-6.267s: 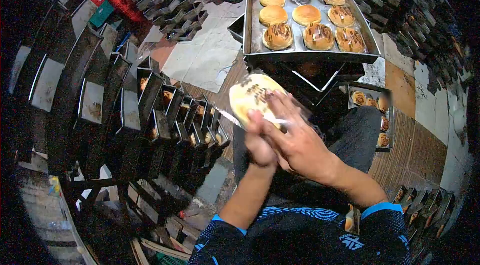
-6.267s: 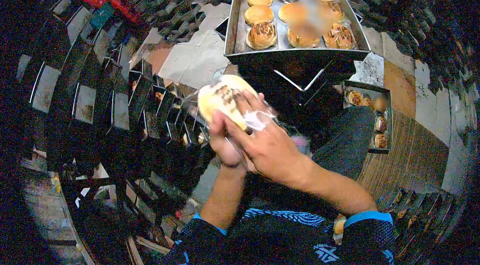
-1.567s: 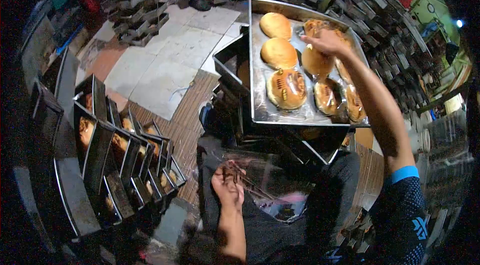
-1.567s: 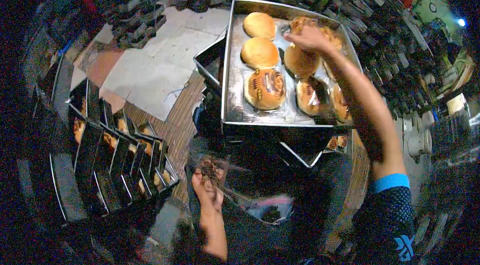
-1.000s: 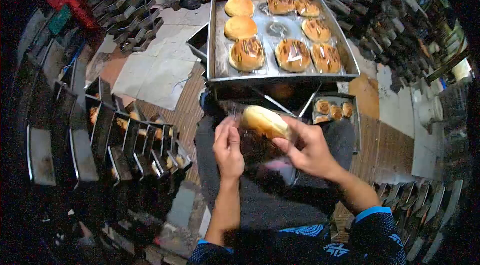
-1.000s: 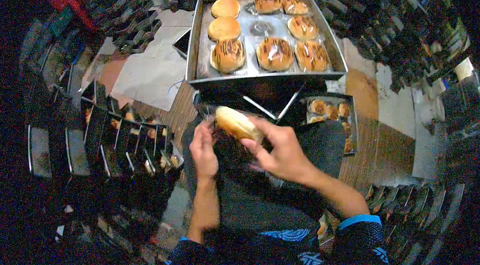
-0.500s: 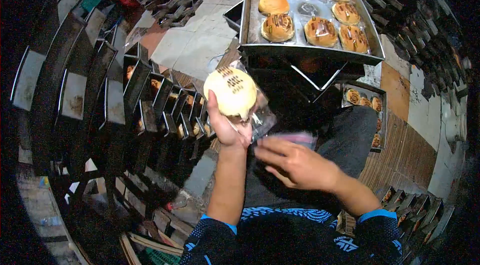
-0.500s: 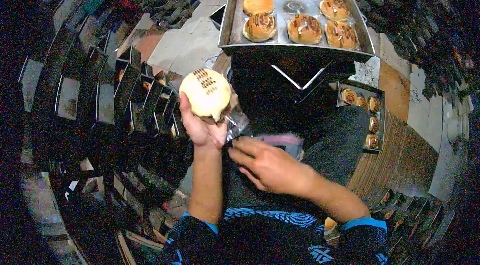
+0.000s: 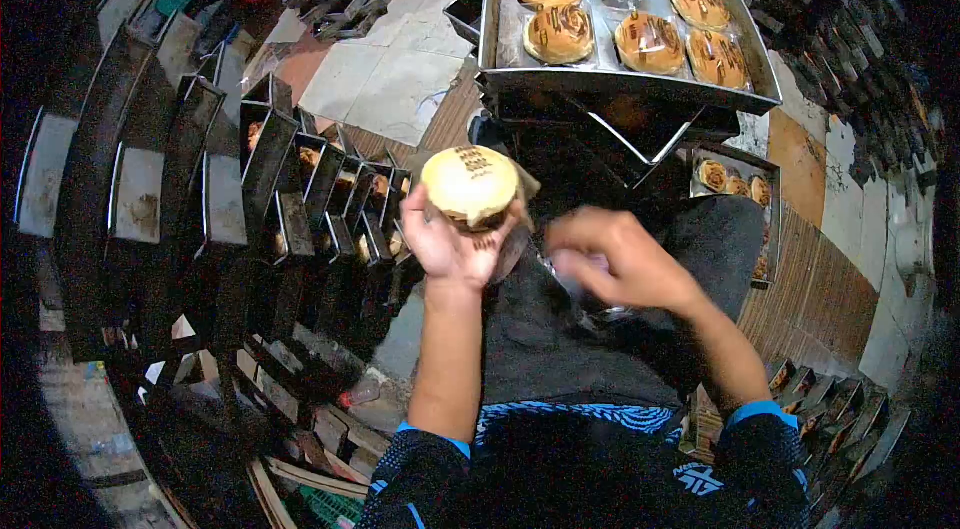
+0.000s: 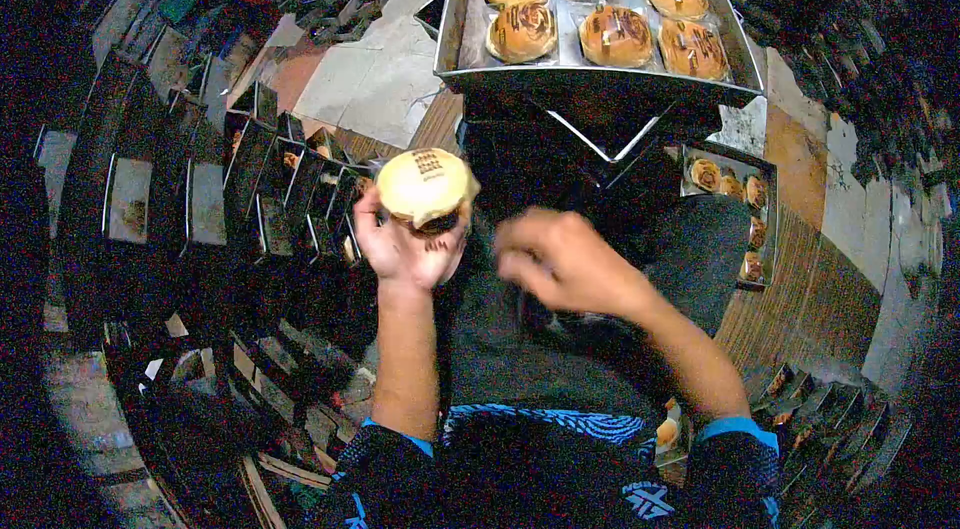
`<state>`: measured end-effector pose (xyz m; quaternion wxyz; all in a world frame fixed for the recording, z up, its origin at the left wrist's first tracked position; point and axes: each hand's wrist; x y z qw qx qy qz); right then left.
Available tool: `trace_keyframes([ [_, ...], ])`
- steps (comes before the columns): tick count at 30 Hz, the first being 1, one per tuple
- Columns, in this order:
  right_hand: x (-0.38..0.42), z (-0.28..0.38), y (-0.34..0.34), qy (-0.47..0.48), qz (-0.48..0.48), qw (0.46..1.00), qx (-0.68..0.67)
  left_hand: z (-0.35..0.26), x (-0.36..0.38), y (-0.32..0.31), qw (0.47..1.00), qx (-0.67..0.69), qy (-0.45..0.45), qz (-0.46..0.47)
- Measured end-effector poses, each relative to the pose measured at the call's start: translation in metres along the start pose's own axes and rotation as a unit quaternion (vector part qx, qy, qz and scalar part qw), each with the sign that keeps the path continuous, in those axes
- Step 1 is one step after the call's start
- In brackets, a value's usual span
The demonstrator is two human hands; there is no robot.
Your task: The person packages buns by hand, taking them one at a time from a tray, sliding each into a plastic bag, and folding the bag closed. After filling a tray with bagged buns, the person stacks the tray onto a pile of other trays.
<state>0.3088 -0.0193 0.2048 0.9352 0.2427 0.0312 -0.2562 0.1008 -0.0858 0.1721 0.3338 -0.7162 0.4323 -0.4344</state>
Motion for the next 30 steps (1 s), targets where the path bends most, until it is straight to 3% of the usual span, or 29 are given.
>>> trace_keyframes([
  [1,-0.006,-0.01,-0.017,0.018,-0.27,0.942,0.197,0.002,0.0,0.006,0.999,-0.019,0.033,0.003],
  [2,-0.011,-0.004,-0.017,0.06,-0.291,0.94,0.168,0.02,0.014,-0.02,0.997,-0.06,-0.006,-0.053],
  [3,-0.014,0.001,-0.015,0.102,-0.308,0.936,0.14,0.029,0.012,0.009,0.981,0.088,0.091,0.145],
  [5,-0.015,0.006,-0.018,0.175,-0.346,0.907,0.164,0.051,0.038,-0.002,0.978,0.162,0.109,0.075],
  [6,-0.016,0.002,-0.022,0.134,-0.379,0.91,0.1,0.072,0.036,0.022,0.998,-0.05,-0.024,-0.016],
  [7,-0.017,-0.003,-0.027,0.094,-0.409,0.907,0.034,0.079,0.032,0.025,0.948,-0.259,-0.156,-0.105],
  [8,-0.017,-0.005,-0.03,0.013,-0.418,0.908,-0.034,0.075,0.035,0.031,0.846,-0.438,-0.304,-0.021],
  [9,-0.016,-0.008,-0.034,-0.053,-0.414,0.904,-0.091,0.072,0.031,0.035,0.877,-0.34,-0.338,-0.023],
  [11,-0.015,-0.004,-0.034,-0.087,-0.376,0.912,-0.143,0.039,0.041,0.04,0.782,-0.511,-0.356,-0.022],
  [12,-0.017,0.002,-0.028,-0.091,-0.354,0.922,-0.132,0.032,0.037,0.037,0.753,-0.493,-0.434,-0.047],
  [13,-0.019,0.009,-0.019,-0.064,-0.337,0.932,-0.118,0.015,0.042,0.025,0.654,-0.57,-0.493,-0.067],
  [15,-0.029,0.031,0.001,0.059,-0.3,0.946,0.109,-0.007,0.05,0.019,0.558,-0.575,-0.598,-0.032],
  [16,-0.033,0.028,-0.004,0.108,-0.341,0.917,0.174,-0.015,0.051,0.022,0.512,-0.583,-0.63,-0.024],
  [17,-0.033,0.008,-0.016,0.173,-0.37,0.899,0.154,-0.02,0.045,0.029,0.516,-0.581,-0.629,-0.025],
  [19,-0.054,-0.044,-0.046,0.042,-0.333,0.936,0.107,-0.02,0.027,0.059,0.465,-0.655,-0.59,-0.078],
  [21,-0.055,-0.086,-0.067,0.05,-0.315,0.947,0.021,-0.018,0.015,0.089,0.486,-0.656,-0.569,-0.099],
  [23,-0.05,-0.076,-0.071,0.052,-0.308,0.95,0.003,-0.014,0.02,0.095,0.532,-0.624,-0.561,-0.111],
  [25,-0.054,-0.073,-0.072,0.062,-0.312,0.948,0.012,-0.005,0.023,0.1,0.531,-0.614,-0.567,-0.138],
  [27,-0.063,-0.081,-0.077,0.073,-0.322,0.943,0.035,-0.002,0.015,0.098,0.572,-0.593,-0.551,-0.133],
  [28,-0.079,-0.08,-0.08,0.111,-0.332,0.934,0.068,-0.008,0.004,0.094,0.555,-0.605,-0.567,-0.06],
  [30,-0.107,-0.084,-0.081,0.14,-0.34,0.922,0.119,-0.005,-0.02,0.083,0.52,-0.626,-0.572,-0.104],
])
Point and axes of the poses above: each hand's wrist, its own x-axis away from the middle knuckle, its own y-axis out of the back of the hand, z = x × y, and after that the axes turned 2 degrees about -z, right-handed
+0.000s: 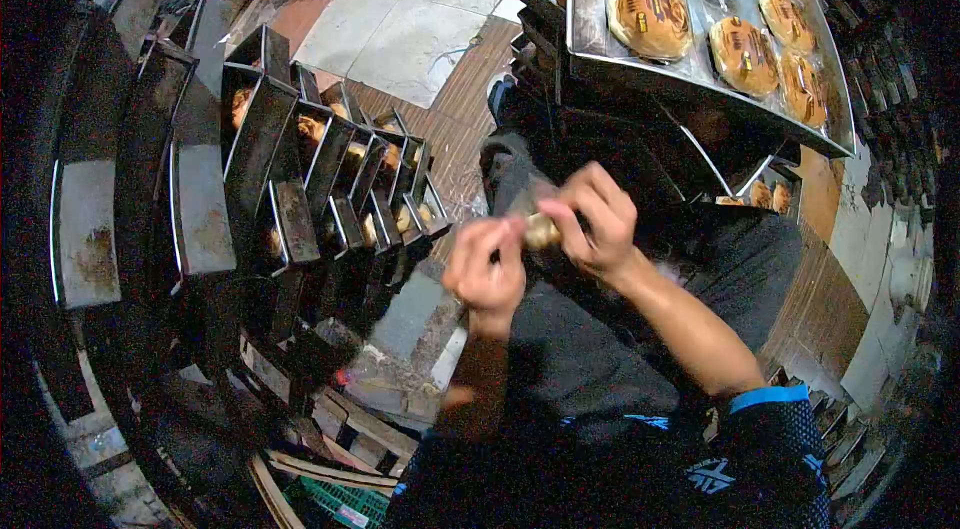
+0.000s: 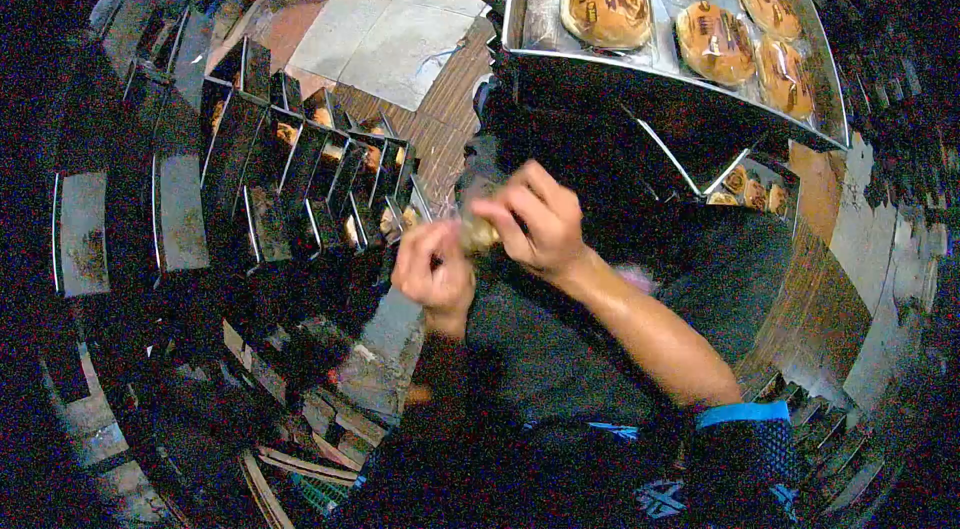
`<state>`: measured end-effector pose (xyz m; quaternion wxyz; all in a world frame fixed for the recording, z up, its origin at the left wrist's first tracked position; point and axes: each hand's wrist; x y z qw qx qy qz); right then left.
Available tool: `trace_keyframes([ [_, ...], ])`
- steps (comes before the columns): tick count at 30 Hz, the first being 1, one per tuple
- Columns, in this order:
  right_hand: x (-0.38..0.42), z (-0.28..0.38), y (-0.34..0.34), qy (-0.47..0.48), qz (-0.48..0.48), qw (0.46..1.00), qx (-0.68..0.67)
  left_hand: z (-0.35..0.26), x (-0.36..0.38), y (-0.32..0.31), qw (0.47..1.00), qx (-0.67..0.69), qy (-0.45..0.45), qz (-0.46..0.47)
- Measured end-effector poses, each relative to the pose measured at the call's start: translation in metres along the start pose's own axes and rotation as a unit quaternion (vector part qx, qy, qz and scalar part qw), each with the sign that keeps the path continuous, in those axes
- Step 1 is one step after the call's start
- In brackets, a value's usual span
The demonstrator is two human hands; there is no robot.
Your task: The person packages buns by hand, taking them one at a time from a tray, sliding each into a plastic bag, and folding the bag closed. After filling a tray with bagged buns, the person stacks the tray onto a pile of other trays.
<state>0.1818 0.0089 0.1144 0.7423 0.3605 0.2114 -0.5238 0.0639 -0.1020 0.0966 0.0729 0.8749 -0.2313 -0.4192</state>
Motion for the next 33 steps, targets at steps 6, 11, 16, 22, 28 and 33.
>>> trace_keyframes([
  [6,0.035,0.01,0.005,-0.248,-0.058,0.966,0.035,-0.009,0.013,0.047,0.878,0.207,0.432,0.027],
  [11,0.123,0.028,0.038,-0.452,0.155,0.878,0.036,-0.016,0.087,0.09,0.987,-0.041,0.083,0.131],
  [16,0.044,0.046,0.066,-0.282,0.149,0.947,0.048,-0.051,0.043,0.099,0.914,0.099,0.393,0.033],
  [22,-0.007,0.045,0.033,-0.182,0.393,0.901,-0.029,-0.014,-0.021,0.057,0.906,0.091,0.394,0.122],
  [28,-0.091,0.031,0.132,-0.277,0.118,0.945,-0.129,-0.009,-0.009,0.036,0.892,0.191,0.402,0.075],
  [33,-0.171,-0.06,0.206,-0.243,-0.056,0.919,0.305,-0.067,0.011,-0.036,0.886,0.168,0.295,0.316],
])
Point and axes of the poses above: each hand's wrist, its own x-axis away from the middle knuckle, its own y-axis out of the back of the hand, z = x × y, and after that the axes turned 2 degrees about -z, right-handed
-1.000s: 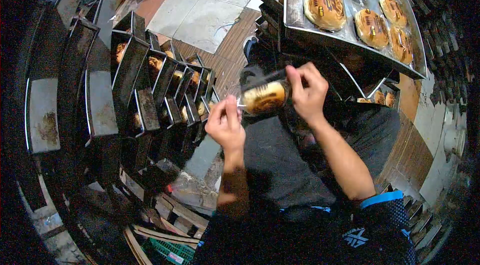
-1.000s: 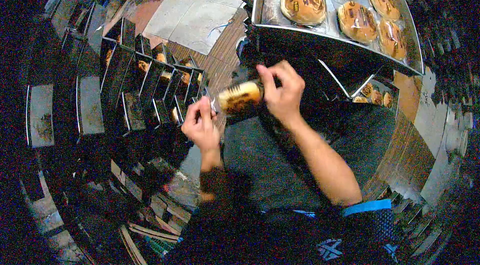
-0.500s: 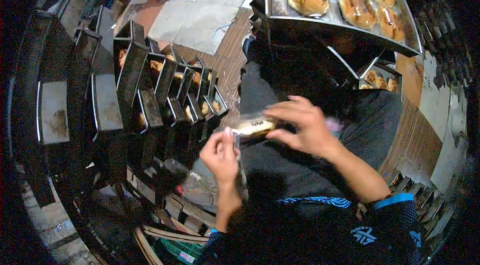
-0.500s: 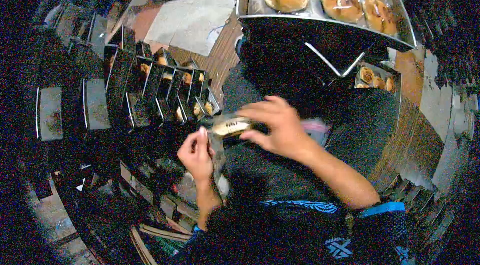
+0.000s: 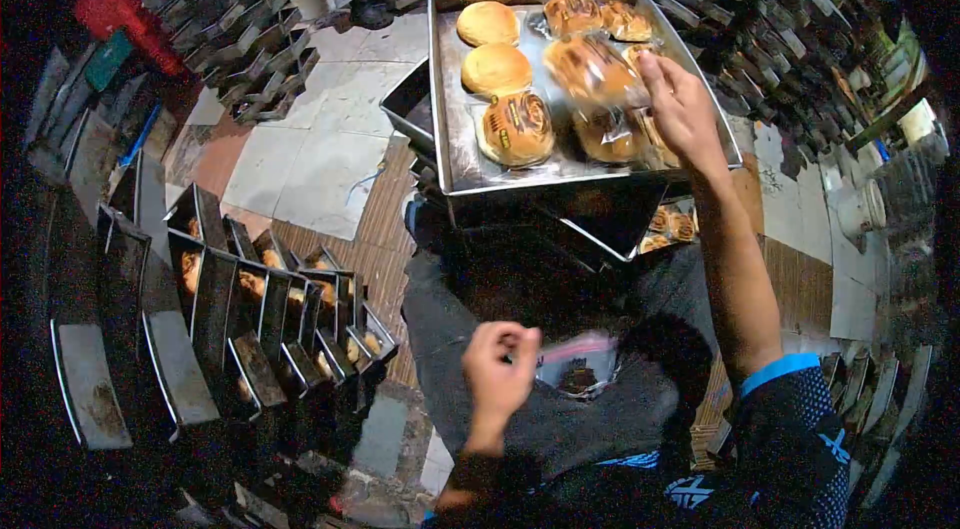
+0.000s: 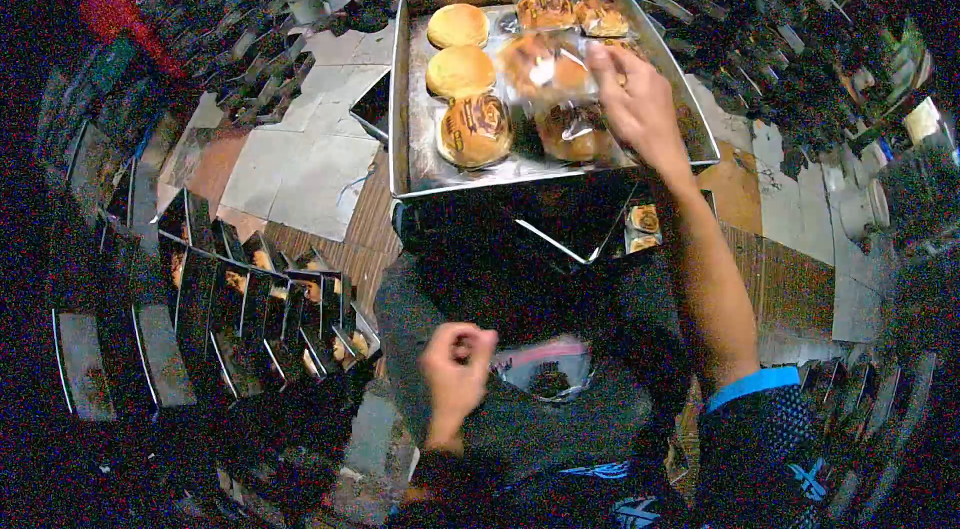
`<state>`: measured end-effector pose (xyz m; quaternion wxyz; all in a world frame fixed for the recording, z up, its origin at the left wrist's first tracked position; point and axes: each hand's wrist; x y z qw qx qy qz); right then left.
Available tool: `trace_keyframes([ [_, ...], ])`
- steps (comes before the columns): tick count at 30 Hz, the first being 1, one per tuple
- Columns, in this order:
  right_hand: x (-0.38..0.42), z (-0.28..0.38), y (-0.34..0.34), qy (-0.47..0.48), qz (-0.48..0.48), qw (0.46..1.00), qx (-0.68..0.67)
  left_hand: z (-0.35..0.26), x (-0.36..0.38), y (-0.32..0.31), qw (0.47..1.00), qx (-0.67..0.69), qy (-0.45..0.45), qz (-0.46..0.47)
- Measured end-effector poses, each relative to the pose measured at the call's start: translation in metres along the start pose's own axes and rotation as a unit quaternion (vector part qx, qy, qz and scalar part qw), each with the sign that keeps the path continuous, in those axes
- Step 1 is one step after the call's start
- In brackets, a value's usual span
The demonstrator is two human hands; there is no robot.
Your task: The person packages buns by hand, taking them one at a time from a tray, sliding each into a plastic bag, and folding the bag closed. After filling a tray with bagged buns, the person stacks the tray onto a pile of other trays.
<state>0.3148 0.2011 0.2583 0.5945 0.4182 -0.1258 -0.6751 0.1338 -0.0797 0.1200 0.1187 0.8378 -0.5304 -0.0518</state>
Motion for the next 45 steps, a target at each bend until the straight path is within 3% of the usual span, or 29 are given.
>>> trace_keyframes([
  [1,0.004,0.0,0.003,0.001,-0.001,1.0,0.003,0.019,-0.003,-0.019,0.99,-0.074,-0.113,0.031],
  [3,0.028,0.003,0.008,0.13,-0.101,0.98,0.107,0.04,-0.002,-0.039,0.971,-0.183,-0.124,0.088],
  [4,0.059,0.014,0.014,0.174,-0.071,0.98,0.064,0.055,0.004,-0.044,0.96,-0.223,-0.117,0.125],
  [5,0.093,0.008,0.01,0.252,-0.048,0.966,0.018,0.057,0.006,-0.044,0.961,-0.221,-0.114,0.121],
  [6,0.127,0.003,0.007,0.361,0.01,0.932,-0.028,0.058,0.008,-0.039,0.953,-0.208,-0.137,0.175],
  [7,0.167,0.004,0.01,0.285,0.144,0.945,-0.073,0.059,0.012,-0.036,0.94,-0.196,-0.159,0.23],
  [10,0.259,-0.032,-0.012,0.11,0.354,0.929,-0.004,0.051,0.013,-0.036,0.932,-0.193,-0.146,0.268],
  [11,0.275,-0.04,-0.015,0.109,0.345,0.932,-0.011,0.054,0.015,-0.044,0.941,-0.194,-0.181,0.208],
  [13,0.295,-0.053,-0.012,-0.082,0.332,0.933,-0.113,0.052,0.017,-0.05,0.943,-0.204,-0.175,0.194],
  [14,0.298,-0.058,-0.01,-0.084,0.329,0.934,-0.115,0.046,0.019,-0.054,0.948,-0.204,-0.162,0.181],
  [15,0.298,-0.063,-0.009,0.018,0.272,0.959,-0.082,0.041,0.021,-0.054,0.969,-0.116,-0.149,0.161],
  [16,0.292,-0.063,-0.008,0.12,0.208,0.97,-0.047,0.038,0.019,-0.05,0.967,-0.117,-0.154,0.163],
  [17,0.273,-0.049,0.004,0.13,0.128,0.98,-0.075,0.035,0.013,-0.044,0.965,-0.136,-0.137,0.178],
  [18,0.258,-0.039,0.013,0.094,0.062,0.988,-0.103,0.033,0.005,-0.037,0.962,-0.155,-0.12,0.192],
  [20,0.222,-0.005,0.042,-0.059,0.026,0.979,-0.193,0.052,-0.018,-0.029,0.96,0.014,-0.164,0.228],
  [21,0.208,0.0,0.044,-0.049,0.043,0.969,-0.24,0.037,-0.019,-0.025,0.964,0.189,0.024,0.186],
  [22,0.198,0.005,0.043,-0.039,0.061,0.956,-0.285,0.023,-0.02,-0.026,0.881,0.441,0.118,0.12],
  [25,0.18,0.046,0.027,0.101,0.098,0.952,-0.271,0.023,-0.041,-0.012,0.863,0.482,0.132,0.075],
  [28,0.134,0.068,-0.004,0.314,0.083,0.93,-0.175,0.057,-0.059,-0.001,0.87,0.467,0.097,-0.123],
  [30,0.075,0.071,-0.04,0.226,0.058,0.964,-0.129,0.093,-0.066,0.013,0.854,0.478,0.084,-0.19],
  [31,0.032,0.074,-0.061,0.229,0.07,0.964,-0.114,0.085,-0.066,0.021,0.822,0.514,0.122,-0.212],
  [32,-0.009,0.065,-0.087,0.269,0.088,0.959,0.001,0.088,-0.065,0.023,0.817,0.518,0.129,-0.218],
  [34,-0.068,0.05,-0.146,0.217,0.162,0.951,0.148,0.093,-0.061,0.027,0.793,0.577,0.08,-0.177],
  [36,-0.107,0.041,-0.194,0.213,0.228,0.93,0.195,0.075,-0.065,0.029,0.764,0.603,0.093,-0.21],
  [38,-0.133,0.055,-0.21,0.179,0.279,0.899,0.285,0.085,-0.064,0.028,0.774,0.593,0.076,-0.207],
  [40,-0.129,0.097,-0.182,0.162,0.317,0.87,0.341,0.081,-0.063,0.03,0.785,0.557,0.121,-0.244],
  [42,-0.15,0.082,-0.175,0.257,0.435,0.822,0.262,0.085,-0.06,0.032,0.794,0.559,0.099,-0.219],
  [44,-0.148,0.032,-0.156,0.417,0.329,0.83,0.17,0.085,-0.057,0.033,0.793,0.565,0.097,-0.208],
  [45,-0.113,0.071,-0.113,0.242,0.373,0.888,0.119,0.085,-0.058,0.034,0.793,0.571,0.093,-0.191],
])
Point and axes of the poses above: each hand's wrist, its own x-axis away from the middle knuckle, its own y-axis out of the back of the hand, z = x × y, and after that the axes turned 2 degrees about -z, right-handed
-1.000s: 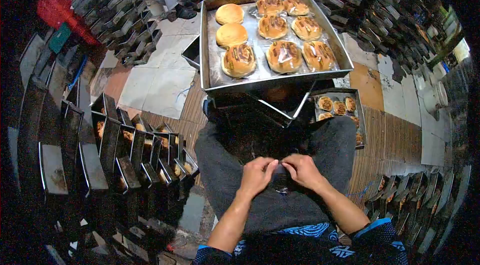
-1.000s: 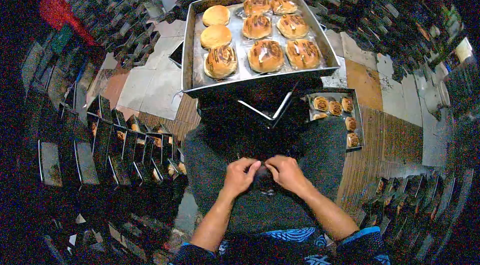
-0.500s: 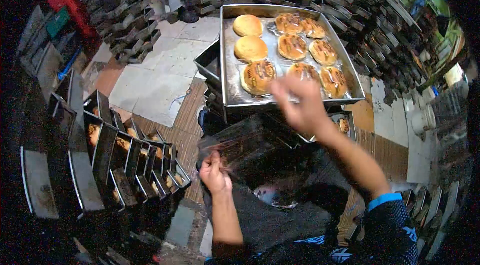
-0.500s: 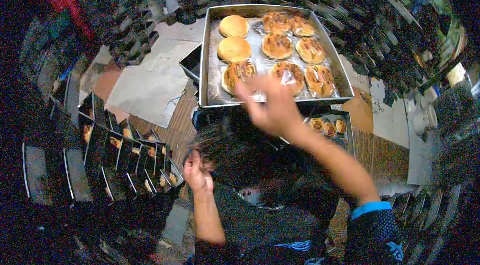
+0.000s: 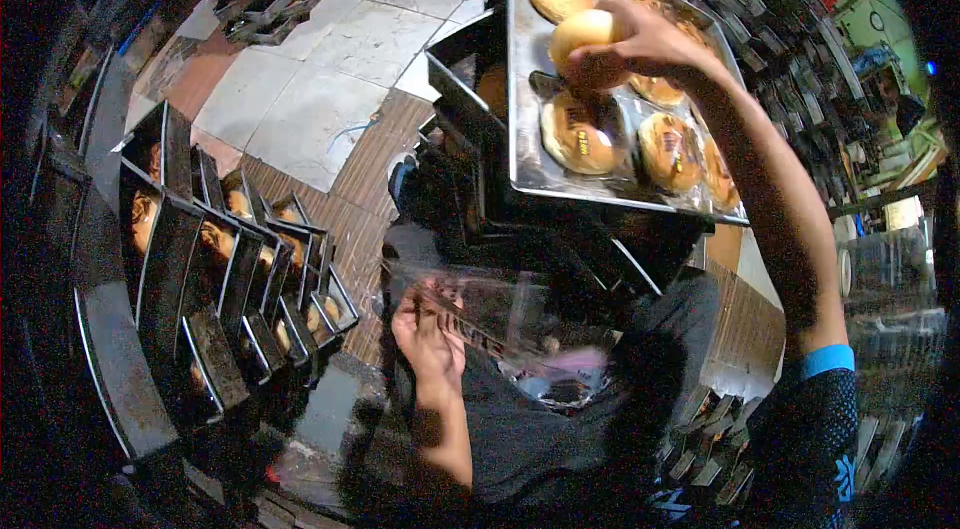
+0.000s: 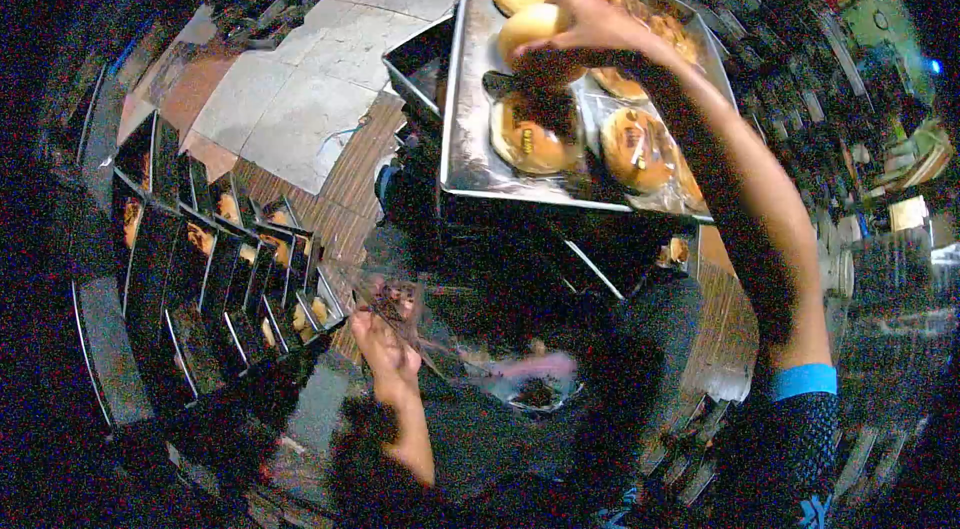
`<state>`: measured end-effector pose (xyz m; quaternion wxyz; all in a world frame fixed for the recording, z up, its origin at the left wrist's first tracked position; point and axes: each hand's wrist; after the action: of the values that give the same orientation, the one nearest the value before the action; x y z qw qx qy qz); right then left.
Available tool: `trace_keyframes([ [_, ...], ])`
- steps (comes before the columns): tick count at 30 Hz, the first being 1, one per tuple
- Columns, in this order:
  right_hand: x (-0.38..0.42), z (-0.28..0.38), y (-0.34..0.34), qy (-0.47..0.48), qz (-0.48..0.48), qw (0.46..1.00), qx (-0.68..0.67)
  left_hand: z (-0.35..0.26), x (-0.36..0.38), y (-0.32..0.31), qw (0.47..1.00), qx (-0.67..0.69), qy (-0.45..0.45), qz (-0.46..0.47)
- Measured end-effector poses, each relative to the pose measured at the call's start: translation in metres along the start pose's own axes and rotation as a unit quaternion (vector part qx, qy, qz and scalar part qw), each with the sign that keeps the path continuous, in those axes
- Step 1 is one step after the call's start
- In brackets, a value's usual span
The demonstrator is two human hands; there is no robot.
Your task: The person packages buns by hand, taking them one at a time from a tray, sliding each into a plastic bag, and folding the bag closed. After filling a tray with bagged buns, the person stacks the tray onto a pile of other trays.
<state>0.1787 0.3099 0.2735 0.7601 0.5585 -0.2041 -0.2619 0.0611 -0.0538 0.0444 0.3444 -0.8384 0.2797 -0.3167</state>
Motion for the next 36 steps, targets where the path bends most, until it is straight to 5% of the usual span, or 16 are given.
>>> trace_keyframes([
  [2,0.057,0.005,0.003,-0.096,-0.113,0.928,-0.341,-0.005,0.003,-0.026,0.999,-0.002,-0.028,-0.033],
  [3,0.092,0.035,0.012,-0.114,-0.14,0.803,-0.568,0.004,-0.003,-0.008,0.998,-0.013,-0.053,-0.017],
  [4,0.131,0.013,0.016,-0.113,-0.038,0.793,-0.597,-0.004,0.001,-0.019,0.998,-0.031,-0.052,-0.03],
  [6,0.188,0.026,-0.011,-0.121,0.022,0.866,-0.485,-0.008,0.01,-0.037,0.988,-0.116,-0.085,-0.054],
  [9,0.243,0.095,-0.065,-0.077,0.057,0.852,-0.515,0.0,0.04,-0.066,0.92,-0.327,-0.211,0.044],
  [10,0.257,0.12,-0.077,-0.053,-0.029,0.849,-0.525,0.004,0.043,-0.07,0.886,-0.373,-0.256,0.1],
  [11,0.271,0.134,-0.077,-0.035,-0.107,0.923,-0.368,0.006,0.048,-0.072,0.845,-0.417,-0.297,0.153],
  [13,0.288,0.154,-0.093,0.086,-0.178,0.916,-0.35,-0.018,0.09,-0.12,0.975,-0.11,-0.03,0.19],
  [14,0.298,0.163,-0.105,0.126,-0.163,0.924,-0.322,-0.027,0.093,-0.118,0.961,-0.046,0.076,0.262],
  [19,0.303,0.183,-0.112,0.188,-0.236,0.93,-0.209,-0.015,0.129,-0.123,0.95,-0.086,-0.015,0.3],
  [21,0.308,0.184,-0.115,0.172,-0.221,0.942,-0.185,-0.003,0.141,-0.131,0.974,-0.167,-0.078,0.132],
  [25,0.329,0.19,-0.125,0.176,-0.211,0.935,-0.226,-0.04,0.108,-0.112,0.989,0.009,0.032,0.144],
  [27,0.338,0.176,-0.125,0.261,0.051,0.899,-0.348,-0.054,0.108,-0.11,0.99,0.021,0.029,0.137],
  [32,0.308,0.184,-0.118,0.23,-0.113,0.876,-0.409,-0.036,0.132,-0.126,0.981,-0.028,0.051,0.185],
  [35,0.319,0.189,-0.102,0.286,-0.099,0.856,-0.419,-0.045,0.123,-0.131,0.981,0.033,0.106,0.159],
  [36,0.326,0.185,-0.09,0.346,0.008,0.79,-0.506,-0.056,0.112,-0.119,0.971,0.04,0.149,0.182],
])
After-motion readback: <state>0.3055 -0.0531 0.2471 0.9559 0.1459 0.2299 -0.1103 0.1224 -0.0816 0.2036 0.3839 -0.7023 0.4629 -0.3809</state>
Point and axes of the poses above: each hand's wrist, its own x-axis away from the middle knuckle, its own y-axis out of the back of the hand, z = x × y, and after that the axes turned 2 degrees about -z, right-handed
